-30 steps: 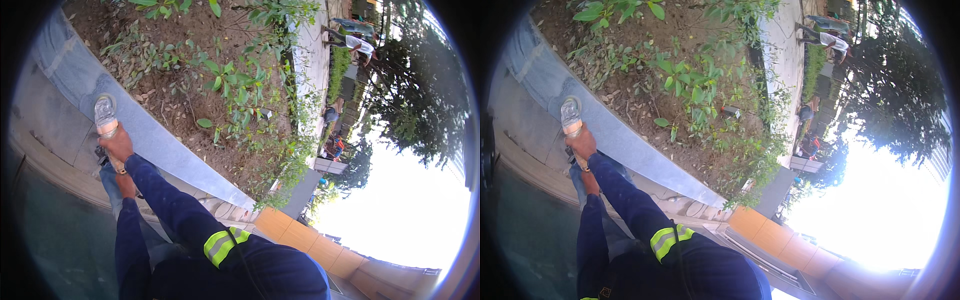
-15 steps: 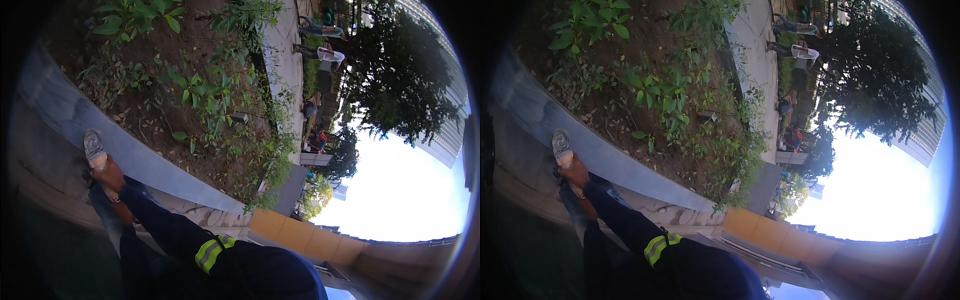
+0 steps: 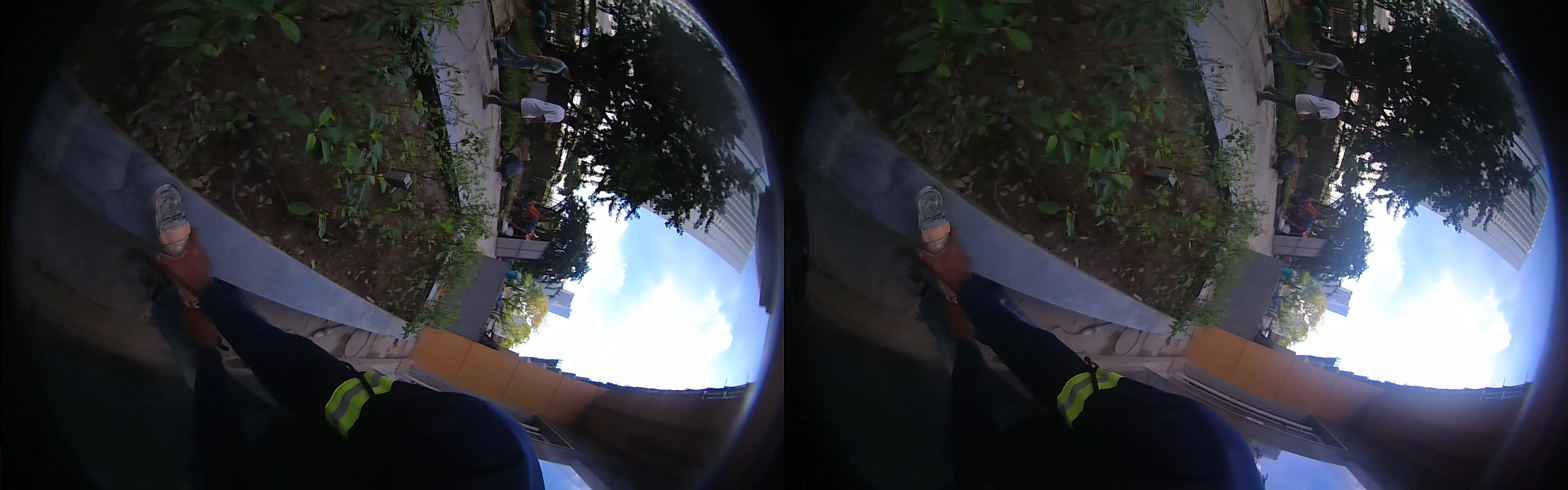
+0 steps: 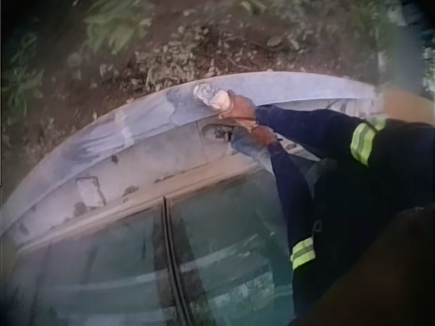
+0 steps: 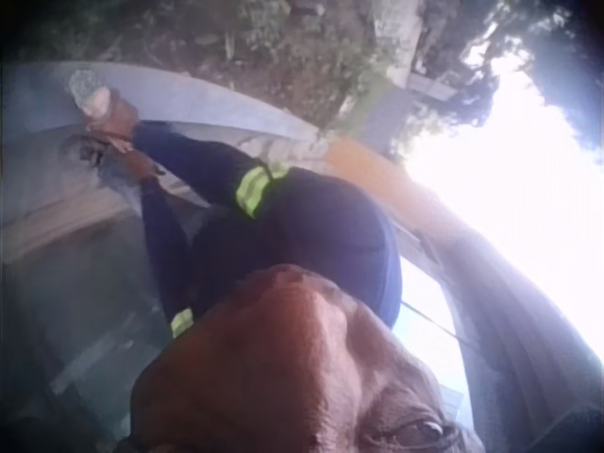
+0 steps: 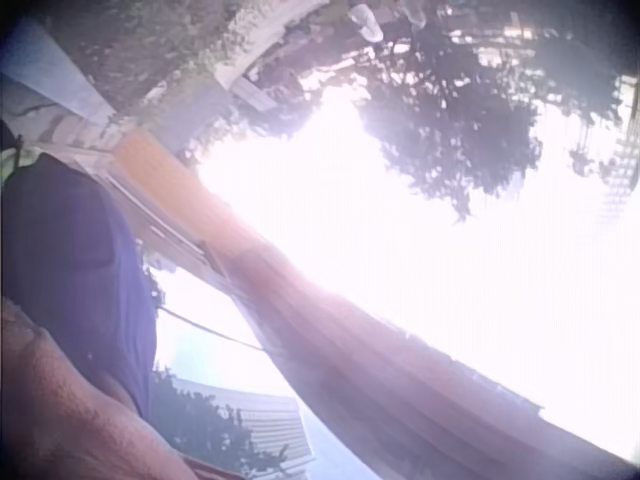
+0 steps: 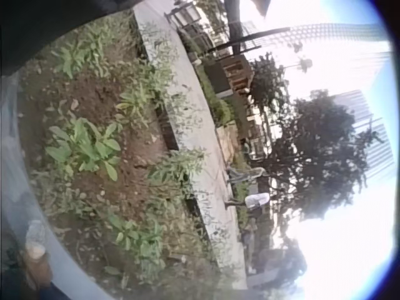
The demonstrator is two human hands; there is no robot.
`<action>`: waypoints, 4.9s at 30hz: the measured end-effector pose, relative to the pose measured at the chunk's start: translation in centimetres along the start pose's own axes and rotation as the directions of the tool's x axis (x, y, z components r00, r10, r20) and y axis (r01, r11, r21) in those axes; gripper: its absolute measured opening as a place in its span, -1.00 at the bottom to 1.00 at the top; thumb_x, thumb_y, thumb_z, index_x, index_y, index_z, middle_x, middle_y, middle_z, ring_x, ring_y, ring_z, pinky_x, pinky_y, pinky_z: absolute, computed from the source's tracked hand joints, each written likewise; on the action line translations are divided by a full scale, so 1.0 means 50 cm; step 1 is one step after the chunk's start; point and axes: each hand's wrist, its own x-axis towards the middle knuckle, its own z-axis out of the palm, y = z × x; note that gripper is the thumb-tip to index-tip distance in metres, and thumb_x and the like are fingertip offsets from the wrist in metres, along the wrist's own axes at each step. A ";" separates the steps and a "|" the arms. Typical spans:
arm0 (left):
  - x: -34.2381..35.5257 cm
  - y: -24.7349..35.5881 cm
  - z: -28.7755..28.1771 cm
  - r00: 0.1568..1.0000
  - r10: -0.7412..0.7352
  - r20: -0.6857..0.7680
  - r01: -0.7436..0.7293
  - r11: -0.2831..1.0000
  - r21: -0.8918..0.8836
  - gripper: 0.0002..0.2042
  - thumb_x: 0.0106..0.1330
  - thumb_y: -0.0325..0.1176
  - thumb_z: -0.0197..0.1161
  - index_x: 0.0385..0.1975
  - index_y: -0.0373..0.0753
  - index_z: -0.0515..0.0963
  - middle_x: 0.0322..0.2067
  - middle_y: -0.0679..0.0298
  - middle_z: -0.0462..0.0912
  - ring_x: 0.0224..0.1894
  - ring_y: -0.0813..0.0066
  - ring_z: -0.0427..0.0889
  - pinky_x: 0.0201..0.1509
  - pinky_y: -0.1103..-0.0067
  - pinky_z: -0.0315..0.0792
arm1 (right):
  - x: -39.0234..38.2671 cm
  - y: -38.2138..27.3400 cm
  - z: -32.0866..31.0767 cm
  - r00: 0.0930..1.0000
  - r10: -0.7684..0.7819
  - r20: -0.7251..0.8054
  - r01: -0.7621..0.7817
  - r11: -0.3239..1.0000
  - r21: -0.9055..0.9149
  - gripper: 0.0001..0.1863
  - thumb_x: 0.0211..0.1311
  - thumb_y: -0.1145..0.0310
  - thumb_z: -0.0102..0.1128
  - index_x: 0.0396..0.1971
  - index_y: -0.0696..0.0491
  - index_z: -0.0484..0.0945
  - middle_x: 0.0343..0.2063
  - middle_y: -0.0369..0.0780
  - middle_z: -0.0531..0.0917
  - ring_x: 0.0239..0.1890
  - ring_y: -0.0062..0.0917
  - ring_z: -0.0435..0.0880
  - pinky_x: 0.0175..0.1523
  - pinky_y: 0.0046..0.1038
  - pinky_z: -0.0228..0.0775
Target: The person uses an angle grinder to smooth a concrete curb edge. The person holds the tool with both hands and moves it along the curb surface, generating dust as the grinder abrades the concrete.
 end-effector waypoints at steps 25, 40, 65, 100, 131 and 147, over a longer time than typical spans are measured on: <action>-0.075 0.112 -0.041 0.998 0.034 -0.051 -0.033 0.999 0.025 -0.71 0.23 -0.32 0.44 -0.17 -0.40 0.69 -0.23 -0.24 0.75 -0.04 -0.30 0.71 -0.05 0.10 0.59 | -0.007 0.009 0.027 0.992 -0.129 -0.016 0.130 0.990 0.051 -0.19 -0.05 0.03 0.65 0.09 0.19 0.43 -0.11 0.08 0.76 -0.03 0.01 0.79 0.11 -0.07 0.57; -0.027 0.144 -0.056 0.999 0.034 -0.003 -0.034 0.984 -0.173 -0.70 0.26 -0.28 0.48 -0.12 -0.35 0.71 -0.24 -0.15 0.79 -0.06 -0.17 0.78 -0.07 0.22 0.60 | 0.020 -0.065 0.062 0.990 -0.136 0.033 0.137 0.990 -0.040 -0.25 -0.02 0.16 0.66 0.04 0.28 0.45 -0.12 0.08 0.74 -0.09 -0.14 0.78 0.11 -0.18 0.57; -0.022 0.124 -0.024 1.000 -0.023 0.004 0.022 0.997 0.076 -0.62 0.19 -0.16 0.49 -0.14 -0.35 0.73 -0.18 -0.22 0.77 0.00 -0.25 0.73 0.04 0.11 0.60 | 0.038 -0.021 0.029 0.985 -0.169 -0.020 0.170 0.979 0.109 -0.19 -0.05 0.10 0.66 0.09 0.27 0.44 -0.10 0.11 0.74 -0.03 -0.03 0.78 0.16 -0.13 0.55; 0.012 0.191 -0.044 0.999 -0.035 0.011 0.036 0.997 -0.063 -0.70 0.24 -0.27 0.41 -0.16 -0.38 0.71 -0.21 -0.23 0.76 -0.02 -0.27 0.73 0.00 0.13 0.59 | 0.081 -0.077 0.045 0.984 -0.173 -0.035 0.172 0.984 -0.038 -0.23 -0.04 0.08 0.65 0.01 0.29 0.45 -0.14 0.10 0.74 -0.09 -0.09 0.79 0.08 -0.16 0.59; -0.025 0.083 -0.025 0.974 0.103 -0.202 -0.166 0.930 -0.327 -0.82 0.34 -0.40 0.33 -0.20 -0.40 0.62 -0.51 0.21 0.67 -0.60 0.41 0.63 -0.56 0.38 0.41 | 0.000 -0.089 0.076 0.984 -0.090 0.151 0.128 0.956 -0.266 -0.16 -0.07 -0.02 0.61 0.07 0.20 0.38 -0.19 0.15 0.76 -0.08 0.12 0.78 0.08 0.00 0.59; -0.060 0.092 -0.026 0.992 -0.044 -0.120 0.014 0.969 -0.245 -0.71 0.28 -0.26 0.47 -0.21 -0.38 0.67 -0.47 0.16 0.73 -0.47 0.33 0.73 -0.41 0.37 0.51 | -0.017 -0.039 0.057 0.984 -0.119 0.134 0.144 0.968 -0.203 -0.17 -0.06 -0.03 0.62 0.07 0.19 0.39 -0.19 0.13 0.77 -0.07 0.10 0.78 0.08 -0.01 0.59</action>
